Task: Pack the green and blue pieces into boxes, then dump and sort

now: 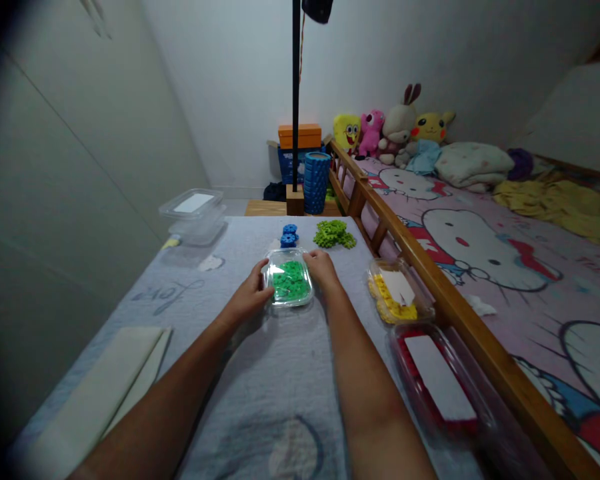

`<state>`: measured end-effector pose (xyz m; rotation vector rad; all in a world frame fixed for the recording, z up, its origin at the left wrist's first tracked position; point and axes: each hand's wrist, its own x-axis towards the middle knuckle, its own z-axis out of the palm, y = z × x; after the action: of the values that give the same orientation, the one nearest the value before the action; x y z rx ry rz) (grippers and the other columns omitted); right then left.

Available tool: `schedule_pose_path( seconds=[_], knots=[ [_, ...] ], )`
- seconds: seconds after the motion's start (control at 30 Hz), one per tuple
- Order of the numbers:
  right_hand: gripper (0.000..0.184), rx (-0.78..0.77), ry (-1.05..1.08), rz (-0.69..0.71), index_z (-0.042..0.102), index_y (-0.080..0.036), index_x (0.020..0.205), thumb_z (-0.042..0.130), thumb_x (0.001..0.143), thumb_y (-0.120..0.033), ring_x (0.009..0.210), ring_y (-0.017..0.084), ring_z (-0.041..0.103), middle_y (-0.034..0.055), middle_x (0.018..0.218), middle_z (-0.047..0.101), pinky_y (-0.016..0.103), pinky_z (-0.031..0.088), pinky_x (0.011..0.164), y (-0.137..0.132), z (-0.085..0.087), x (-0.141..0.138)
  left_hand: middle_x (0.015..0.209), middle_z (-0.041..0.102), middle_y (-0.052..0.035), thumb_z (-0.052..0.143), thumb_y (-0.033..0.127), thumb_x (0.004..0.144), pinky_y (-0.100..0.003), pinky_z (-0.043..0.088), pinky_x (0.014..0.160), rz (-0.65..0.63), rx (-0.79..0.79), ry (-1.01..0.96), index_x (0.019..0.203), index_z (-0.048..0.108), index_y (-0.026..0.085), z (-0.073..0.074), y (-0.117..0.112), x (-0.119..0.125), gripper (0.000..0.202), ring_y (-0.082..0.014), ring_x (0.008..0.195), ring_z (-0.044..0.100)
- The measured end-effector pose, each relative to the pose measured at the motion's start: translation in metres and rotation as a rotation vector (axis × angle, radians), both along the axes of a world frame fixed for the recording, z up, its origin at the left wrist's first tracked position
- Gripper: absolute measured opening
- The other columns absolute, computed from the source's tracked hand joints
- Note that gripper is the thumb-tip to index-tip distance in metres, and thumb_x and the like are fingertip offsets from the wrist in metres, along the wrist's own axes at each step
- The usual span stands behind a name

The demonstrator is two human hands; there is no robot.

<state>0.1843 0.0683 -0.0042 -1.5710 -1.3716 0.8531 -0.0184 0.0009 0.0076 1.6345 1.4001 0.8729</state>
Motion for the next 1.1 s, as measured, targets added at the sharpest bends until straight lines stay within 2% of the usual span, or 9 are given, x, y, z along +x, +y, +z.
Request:
schedule_pose_path(
  seconds=[0.13,0.27,0.4,0.53,0.63,0.73,0.8,0.97,1.1],
  knots=[
    [0.027,0.015,-0.055,-0.005,0.066,-0.017,0.077,0.054,0.076,-0.041,0.070,0.017,0.057,0.0002,0.069,0.061,0.025,0.041,0.064,-0.001,0.000,0.000,0.072,0.046,0.0051,0.058,0.024,0.072,-0.028,0.037,0.061,0.018,-0.033,-0.099,0.154,0.022,0.008,-0.001,0.000,0.001,0.091,-0.0155,0.063,0.049],
    [0.030,0.013,-0.134,0.000,0.066,-0.017,0.076,0.055,0.077,-0.044,0.072,0.017,0.057,0.0003,0.071,0.062,0.026,0.040,0.067,-0.002,0.002,0.001,0.073,0.048,0.0041,0.060,0.026,0.074,-0.029,0.038,0.064,0.025,-0.023,-0.031,0.154,0.027,0.009,-0.001,0.001,0.002,0.088,-0.0165,0.066,0.050],
    [0.027,0.011,-0.119,0.016,0.064,-0.017,0.074,0.054,0.077,-0.042,0.068,0.015,0.055,-0.0015,0.067,0.059,0.025,0.038,0.064,-0.002,0.001,0.001,0.072,0.050,0.0035,0.058,0.025,0.077,-0.030,0.039,0.066,0.037,-0.021,0.013,0.154,0.030,0.011,-0.003,0.002,0.004,0.084,-0.0178,0.067,0.052],
    [0.025,0.021,-0.080,0.026,0.062,-0.017,0.072,0.053,0.075,-0.041,0.067,0.015,0.053,-0.0027,0.065,0.056,0.025,0.035,0.061,-0.002,-0.002,0.001,0.068,0.049,0.0039,0.056,0.023,0.076,-0.030,0.039,0.063,0.082,-0.037,-0.021,0.152,0.034,0.014,-0.005,0.002,0.007,0.080,-0.0181,0.065,0.053],
    [0.026,0.028,-0.048,0.047,0.062,-0.017,0.072,0.054,0.075,-0.042,0.066,0.014,0.052,-0.0029,0.064,0.054,0.025,0.034,0.060,-0.001,-0.004,0.001,0.064,0.048,0.0052,0.057,0.020,0.072,-0.028,0.039,0.059,0.122,-0.128,-0.085,0.149,0.037,0.016,-0.003,0.004,0.009,0.080,-0.0172,0.060,0.053],
    [0.026,0.035,-0.023,0.056,0.061,-0.017,0.072,0.055,0.073,-0.042,0.064,0.014,0.051,-0.0032,0.063,0.053,0.025,0.033,0.059,0.000,-0.006,0.001,0.065,0.052,0.0037,0.062,0.020,0.067,-0.027,0.040,0.055,0.178,-0.274,-0.138,0.138,0.045,0.016,0.004,0.014,0.010,0.074,-0.0168,0.058,0.054],
    [0.026,0.041,-0.011,0.063,0.061,-0.017,0.072,0.055,0.072,-0.042,0.064,0.014,0.050,-0.0035,0.063,0.053,0.024,0.033,0.058,0.001,-0.007,0.001,0.069,0.057,0.0011,0.065,0.022,0.066,-0.027,0.040,0.055,0.228,-0.319,-0.147,0.127,0.052,0.016,0.008,0.024,0.011,0.063,-0.0172,0.060,0.055],
    [0.025,0.041,-0.022,0.058,0.063,-0.017,0.073,0.056,0.071,-0.040,0.065,0.014,0.051,-0.0034,0.063,0.054,0.024,0.033,0.059,0.001,-0.007,0.001,0.071,0.058,-0.0020,0.063,0.038,0.077,-0.028,0.042,0.062,0.335,-0.201,-0.148,0.091,0.059,0.018,0.007,0.054,0.015,0.025,-0.0182,0.066,0.056],
    [0.025,0.040,-0.031,0.064,0.064,-0.016,0.075,0.056,0.072,-0.040,0.066,0.014,0.052,-0.0027,0.065,0.056,0.024,0.034,0.060,0.000,-0.005,0.003,0.070,0.057,-0.0010,0.060,0.033,0.077,-0.028,0.040,0.066,0.389,-0.103,-0.136,0.075,0.055,0.019,-0.001,0.064,0.019,0.015,-0.0185,0.071,0.054]
  ],
)
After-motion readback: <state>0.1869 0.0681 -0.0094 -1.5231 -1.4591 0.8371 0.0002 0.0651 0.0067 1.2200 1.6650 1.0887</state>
